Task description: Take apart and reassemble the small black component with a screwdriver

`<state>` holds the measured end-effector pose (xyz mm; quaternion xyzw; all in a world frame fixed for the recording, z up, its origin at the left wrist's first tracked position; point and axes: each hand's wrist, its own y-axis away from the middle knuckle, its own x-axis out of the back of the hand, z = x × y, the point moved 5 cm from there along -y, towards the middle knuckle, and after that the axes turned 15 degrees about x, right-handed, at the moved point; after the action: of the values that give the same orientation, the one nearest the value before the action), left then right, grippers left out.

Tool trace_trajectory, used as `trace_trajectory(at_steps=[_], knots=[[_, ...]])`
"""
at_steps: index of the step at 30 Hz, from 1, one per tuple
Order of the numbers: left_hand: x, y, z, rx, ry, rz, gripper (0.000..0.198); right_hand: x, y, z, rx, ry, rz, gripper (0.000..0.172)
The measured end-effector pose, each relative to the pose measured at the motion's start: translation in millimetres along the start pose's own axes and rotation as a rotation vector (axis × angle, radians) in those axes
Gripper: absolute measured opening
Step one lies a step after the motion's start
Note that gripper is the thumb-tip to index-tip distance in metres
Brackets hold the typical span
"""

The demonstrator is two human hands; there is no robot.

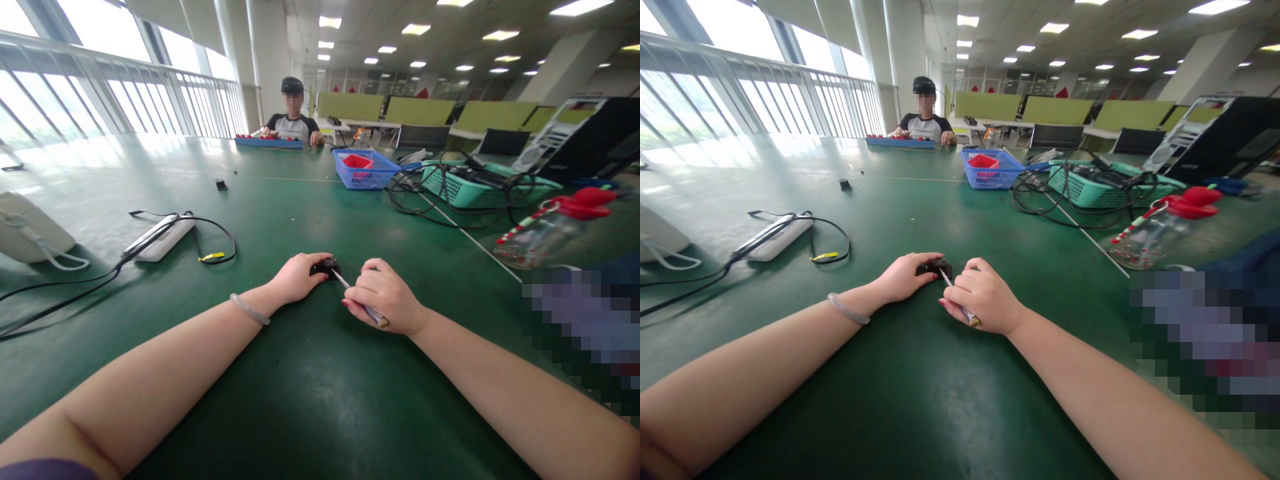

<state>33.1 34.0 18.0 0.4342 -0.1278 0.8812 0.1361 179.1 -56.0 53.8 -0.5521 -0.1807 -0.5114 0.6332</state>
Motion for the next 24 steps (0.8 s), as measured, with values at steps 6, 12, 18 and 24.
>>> trace_trajectory(at_steps=[6, 12, 18, 24], knots=[[-0.3, -0.3, -1.0, 0.003, 0.02, -0.011, 0.044, 2.3, 1.5, 1.6, -0.016, -0.003, 0.03, 0.016], [0.3, -0.2, -1.8, 0.002, 0.065, -0.044, 0.048, 5.5, 3.7, 5.4, -0.077, 0.013, 0.059, 0.016], [0.3, 1.1, -0.5, -0.008, 0.012, -0.043, 0.051, 9.6, 12.2, 19.3, -0.301, -0.047, 0.186, 0.016], [-0.3, 3.2, -0.1, -0.014, -0.04, -0.052, 0.057, 4.3, 37.1, 39.9, -0.806, -0.363, 0.452, 0.032]])
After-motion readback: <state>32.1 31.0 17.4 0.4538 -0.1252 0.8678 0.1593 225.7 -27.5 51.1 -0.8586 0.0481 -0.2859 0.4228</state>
